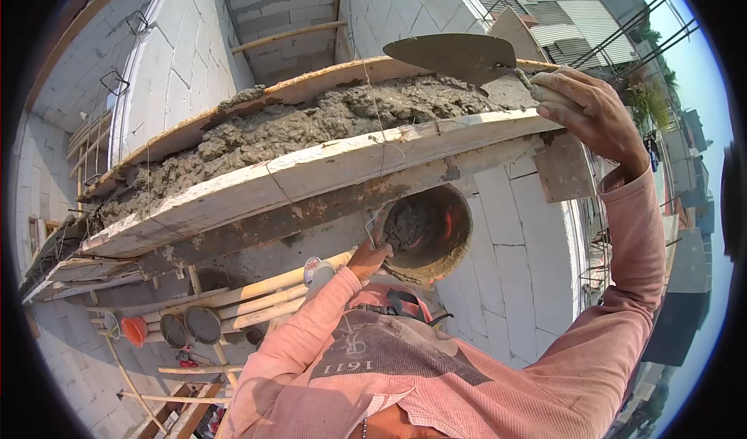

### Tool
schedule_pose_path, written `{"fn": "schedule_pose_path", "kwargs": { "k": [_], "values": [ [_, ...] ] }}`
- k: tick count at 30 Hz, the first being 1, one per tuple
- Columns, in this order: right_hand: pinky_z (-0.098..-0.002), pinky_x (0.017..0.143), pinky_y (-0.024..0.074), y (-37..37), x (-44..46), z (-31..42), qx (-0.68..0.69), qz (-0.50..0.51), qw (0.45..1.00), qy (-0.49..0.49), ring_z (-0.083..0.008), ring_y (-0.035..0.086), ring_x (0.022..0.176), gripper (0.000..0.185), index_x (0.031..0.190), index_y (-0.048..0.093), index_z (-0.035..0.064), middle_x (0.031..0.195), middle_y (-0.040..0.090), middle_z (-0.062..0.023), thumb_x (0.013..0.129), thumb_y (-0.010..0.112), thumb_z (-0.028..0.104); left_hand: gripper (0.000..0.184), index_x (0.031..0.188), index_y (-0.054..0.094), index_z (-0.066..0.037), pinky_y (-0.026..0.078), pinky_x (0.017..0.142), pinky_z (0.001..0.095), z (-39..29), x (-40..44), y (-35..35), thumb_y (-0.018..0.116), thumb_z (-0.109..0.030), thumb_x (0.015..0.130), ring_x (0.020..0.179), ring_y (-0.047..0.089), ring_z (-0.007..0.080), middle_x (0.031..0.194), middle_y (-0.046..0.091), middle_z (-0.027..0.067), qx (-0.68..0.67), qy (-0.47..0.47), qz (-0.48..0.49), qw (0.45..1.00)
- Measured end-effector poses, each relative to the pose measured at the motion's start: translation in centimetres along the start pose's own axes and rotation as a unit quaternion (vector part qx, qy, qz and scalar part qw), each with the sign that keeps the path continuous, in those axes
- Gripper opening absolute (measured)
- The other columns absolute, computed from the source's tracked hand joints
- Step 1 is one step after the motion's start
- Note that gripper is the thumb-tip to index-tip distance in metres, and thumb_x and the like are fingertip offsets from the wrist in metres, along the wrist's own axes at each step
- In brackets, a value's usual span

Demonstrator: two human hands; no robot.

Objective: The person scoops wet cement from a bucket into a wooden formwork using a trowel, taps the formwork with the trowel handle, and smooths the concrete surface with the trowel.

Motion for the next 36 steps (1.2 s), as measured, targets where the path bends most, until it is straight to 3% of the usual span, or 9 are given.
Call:
{"fn": "schedule_pose_path", "kwargs": {
  "k": [3, 6, 7, 13, 16, 23, 25, 33, 36],
  "values": [
    [-0.0342, 0.071, 0.0528, -1.4, -0.8, -5.1, 0.071, 0.013, 0.997, 0.027, -0.0241, 0.066, 0.079, 0.043, 0.116, 0.070, 0.0007, 0.094, 0.069, -0.0100, 0.091, 0.072, 0.036, 0.064, 0.144, 0.046, -0.004, 0.050, 0.075, 0.0310, 1.0, 1.3, -1.3, 0.065, -0.018, 0.084, 0.085, 0.057, 0.0164, 0.099, 0.059, 0.0056, 0.050, 0.031, -0.016, 0.998],
    [-0.0279, 0.054, 0.0478, 1.5, -2.0, -10.8, 0.215, 0.165, 0.935, 0.227, -0.0123, 0.061, 0.061, 0.044, 0.107, 0.072, -0.0026, 0.079, 0.065, -0.0053, 0.092, 0.071, 0.039, 0.061, 0.141, 0.047, -0.004, 0.048, 0.073, 0.0305, 1.2, 1.8, -1.4, 0.064, -0.017, 0.084, 0.082, 0.055, 0.0157, 0.095, 0.057, 0.0042, 0.045, 0.079, -0.035, 0.995],
    [-0.0248, 0.043, 0.0416, 2.1, -1.0, -10.7, 0.223, 0.136, 0.951, 0.167, -0.0069, 0.054, 0.049, 0.048, 0.099, 0.073, -0.0043, 0.069, 0.062, -0.0017, 0.092, 0.072, 0.043, 0.060, 0.140, 0.048, -0.004, 0.048, 0.073, 0.0303, 0.3, 1.5, -1.2, 0.064, -0.017, 0.084, 0.082, 0.054, 0.0155, 0.093, 0.056, 0.0038, 0.031, 0.095, -0.047, 0.994],
    [-0.0241, 0.041, 0.0418, 8.4, 5.3, -10.8, 0.273, 0.222, 0.930, 0.109, -0.0086, 0.055, 0.048, 0.051, 0.094, 0.076, -0.0019, 0.061, 0.058, -0.0007, 0.089, 0.075, 0.049, 0.061, 0.140, 0.047, 0.000, 0.047, 0.082, 0.0324, -1.1, -0.1, -0.2, 0.065, -0.015, 0.084, 0.093, 0.054, 0.0177, 0.103, 0.058, 0.0064, 0.111, 0.032, -0.066, 0.991],
    [-0.0253, 0.041, 0.0426, 10.3, 8.8, -7.4, 0.283, 0.223, 0.932, 0.036, -0.0101, 0.056, 0.048, 0.054, 0.096, 0.077, -0.0003, 0.060, 0.058, -0.0016, 0.088, 0.075, 0.053, 0.066, 0.143, 0.045, 0.002, 0.047, 0.091, 0.0354, 2.8, 1.6, -0.7, 0.066, -0.016, 0.083, 0.102, 0.056, 0.0224, 0.116, 0.061, 0.0112, 0.003, 0.030, -0.066, 0.997],
    [-0.0287, 0.048, 0.0487, 11.5, 11.7, -1.6, 0.228, 0.259, 0.938, -0.026, -0.0136, 0.060, 0.054, 0.059, 0.103, 0.077, -0.0006, 0.068, 0.065, -0.0065, 0.089, 0.072, 0.056, 0.073, 0.151, 0.037, -0.002, 0.049, 0.087, 0.0327, 4.3, 1.9, -2.0, 0.063, -0.011, 0.084, 0.103, 0.056, 0.0206, 0.122, 0.059, 0.0107, 0.054, 0.012, -0.108, 0.993],
    [-0.0286, 0.049, 0.0493, 11.1, 10.8, -4.2, 0.194, 0.275, 0.942, 0.006, -0.0143, 0.061, 0.054, 0.058, 0.104, 0.077, 0.0004, 0.070, 0.066, -0.0068, 0.090, 0.072, 0.056, 0.071, 0.155, 0.033, -0.007, 0.053, 0.078, 0.0291, 3.1, 1.5, -1.5, 0.060, -0.010, 0.089, 0.093, 0.058, 0.0147, 0.111, 0.061, 0.0062, 0.082, -0.007, -0.087, 0.993],
    [-0.0310, 0.059, 0.0516, 7.4, 4.4, -18.2, 0.106, 0.249, 0.959, 0.087, -0.0147, 0.066, 0.067, 0.054, 0.103, 0.079, 0.0029, 0.074, 0.069, -0.0052, 0.085, 0.077, 0.054, 0.081, 0.161, 0.023, -0.016, 0.057, 0.066, 0.0299, 2.2, 2.2, -0.5, 0.060, -0.014, 0.090, 0.095, 0.060, 0.0161, 0.117, 0.058, 0.0066, 0.082, 0.006, -0.068, 0.994],
    [-0.0297, 0.058, 0.0497, 4.4, 2.5, -20.2, 0.117, 0.242, 0.951, 0.152, -0.0144, 0.065, 0.066, 0.052, 0.097, 0.079, 0.0036, 0.073, 0.068, -0.0037, 0.083, 0.079, 0.054, 0.087, 0.161, 0.024, -0.009, 0.049, 0.087, 0.0318, 1.8, 1.8, 0.4, 0.062, -0.010, 0.083, 0.109, 0.054, 0.0204, 0.134, 0.053, 0.0101, 0.042, -0.035, -0.064, 0.996]
  ]
}}
Point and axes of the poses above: each hand's wrist, its own x-axis towards the middle knuckle, its own y-axis out of the palm, z = x × y, the point moved 10 cm from there along x, towards the middle knuckle
